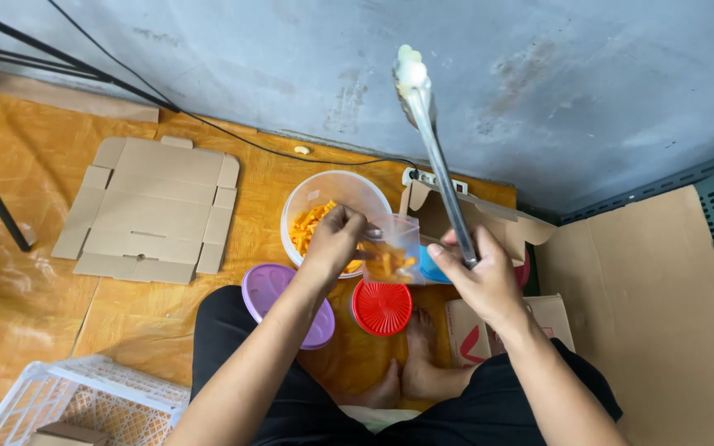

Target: Assembling a cardboard box, dusting it, and then using tongs to fill plastic bags with snacks to place inside the box.

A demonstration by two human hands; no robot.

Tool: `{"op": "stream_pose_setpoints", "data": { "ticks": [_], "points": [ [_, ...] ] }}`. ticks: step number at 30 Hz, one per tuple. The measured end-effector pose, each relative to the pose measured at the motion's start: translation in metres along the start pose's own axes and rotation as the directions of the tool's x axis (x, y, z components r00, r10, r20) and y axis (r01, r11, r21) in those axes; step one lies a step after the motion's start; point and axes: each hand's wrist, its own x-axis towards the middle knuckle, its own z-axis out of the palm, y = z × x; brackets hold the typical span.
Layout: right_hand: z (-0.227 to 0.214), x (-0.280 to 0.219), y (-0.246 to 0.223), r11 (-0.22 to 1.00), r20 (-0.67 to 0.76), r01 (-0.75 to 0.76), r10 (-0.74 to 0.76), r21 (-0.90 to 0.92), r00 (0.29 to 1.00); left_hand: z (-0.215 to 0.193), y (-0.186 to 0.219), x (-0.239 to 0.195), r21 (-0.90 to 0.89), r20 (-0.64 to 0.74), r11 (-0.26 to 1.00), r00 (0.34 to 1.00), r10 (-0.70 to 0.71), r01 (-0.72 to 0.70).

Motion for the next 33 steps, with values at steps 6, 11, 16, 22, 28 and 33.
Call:
{"op": "stream_pose_setpoints", "data": {
  "ticks": [6,11,16,22,28,33],
  "points": [
    [0.010,0.001,-0.009,0.982,-0.039,0.013,-0.006,0.189,0.999,0.023,0.005,-0.020,0.034,0.129,0.999,0.991,-0.045,0.040],
    [0.000,0.008,0.005,0.961,-0.154,-0.098,0.142,0.260,0.978,0.030,-0.004,-0.032,-0.077,0.304,0.993,0.946,0.111,-0.092],
    [-0.018,0.012,0.005,0.943,-0.217,-0.084,0.160,0.321,0.963,0.054,-0.020,-0.031,-0.045,0.254,0.924,0.891,0.377,-0.379],
    [-0.035,0.013,0.007,0.952,-0.230,-0.027,0.101,0.304,0.968,0.074,-0.014,-0.030,0.012,0.204,0.916,0.898,0.390,-0.401],
    [-0.057,0.014,0.003,0.959,-0.216,0.051,0.011,0.278,0.976,0.087,-0.010,-0.030,0.001,0.295,0.920,0.879,0.374,-0.392],
    [-0.072,0.021,0.005,0.941,-0.275,0.064,0.031,0.332,0.961,0.096,-0.043,-0.011,-0.051,0.139,0.983,0.974,0.180,-0.175]
  ]
}}
